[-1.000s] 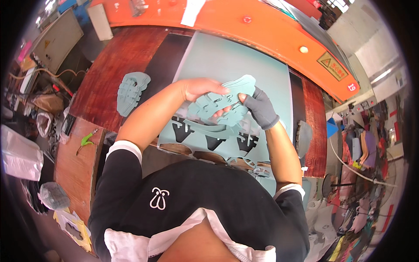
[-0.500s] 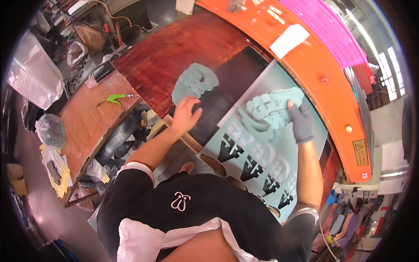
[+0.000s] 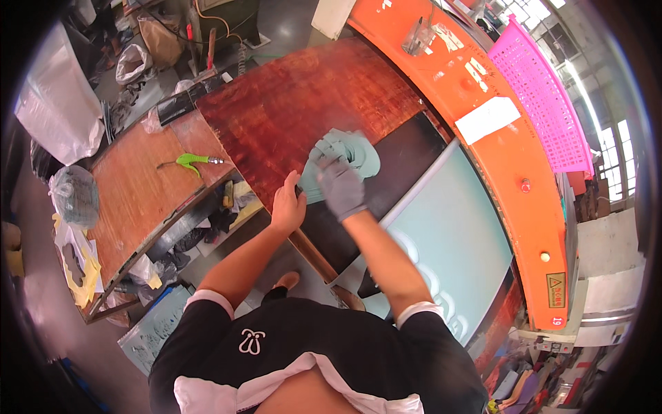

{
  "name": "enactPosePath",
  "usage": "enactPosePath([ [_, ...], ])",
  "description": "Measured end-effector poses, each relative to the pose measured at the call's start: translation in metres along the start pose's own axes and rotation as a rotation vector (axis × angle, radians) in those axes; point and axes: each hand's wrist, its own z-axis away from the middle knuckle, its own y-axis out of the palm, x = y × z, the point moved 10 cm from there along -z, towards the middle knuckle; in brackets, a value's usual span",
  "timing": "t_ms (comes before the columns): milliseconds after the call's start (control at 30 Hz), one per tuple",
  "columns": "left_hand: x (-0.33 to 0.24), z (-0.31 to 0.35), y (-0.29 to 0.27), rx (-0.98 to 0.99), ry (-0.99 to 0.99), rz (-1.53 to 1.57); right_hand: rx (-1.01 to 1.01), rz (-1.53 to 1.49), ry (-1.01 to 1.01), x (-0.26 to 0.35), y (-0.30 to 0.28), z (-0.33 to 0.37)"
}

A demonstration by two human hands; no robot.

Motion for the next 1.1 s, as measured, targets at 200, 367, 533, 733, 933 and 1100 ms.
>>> enactPosePath([
  [200,0.000,0.000,0.000,0.026,-0.021,-0.016,-0.059,0.230,-0.172,0.009,0.040,0.027],
  [367,-0.007,-0.002,-0.002,0.013,0.055,-0.024,-0.046,0.055,-0.191,0.015,0.013,0.034],
  [533,-0.035,-0.006,-0.009,-0.045,0.246,-0.107,-0.150,0.036,0.165,-0.058,-0.025,0.054],
  [733,-0.033,-0.027,0.024,0.095,0.255,-0.372,-0.007,-0.090,0.470,-0.127,0.000,0.049],
  [933,-0.025,-0.027,0.027,0.085,0.322,-0.385,-0.078,-0.079,0.580,-0.155,-0.046,0.117],
  [1100,-0.085,-0.002,0.009,-0.148,0.635,-0.581,-0.378,0.000,0.780,-0.187,-0.165,0.304],
])
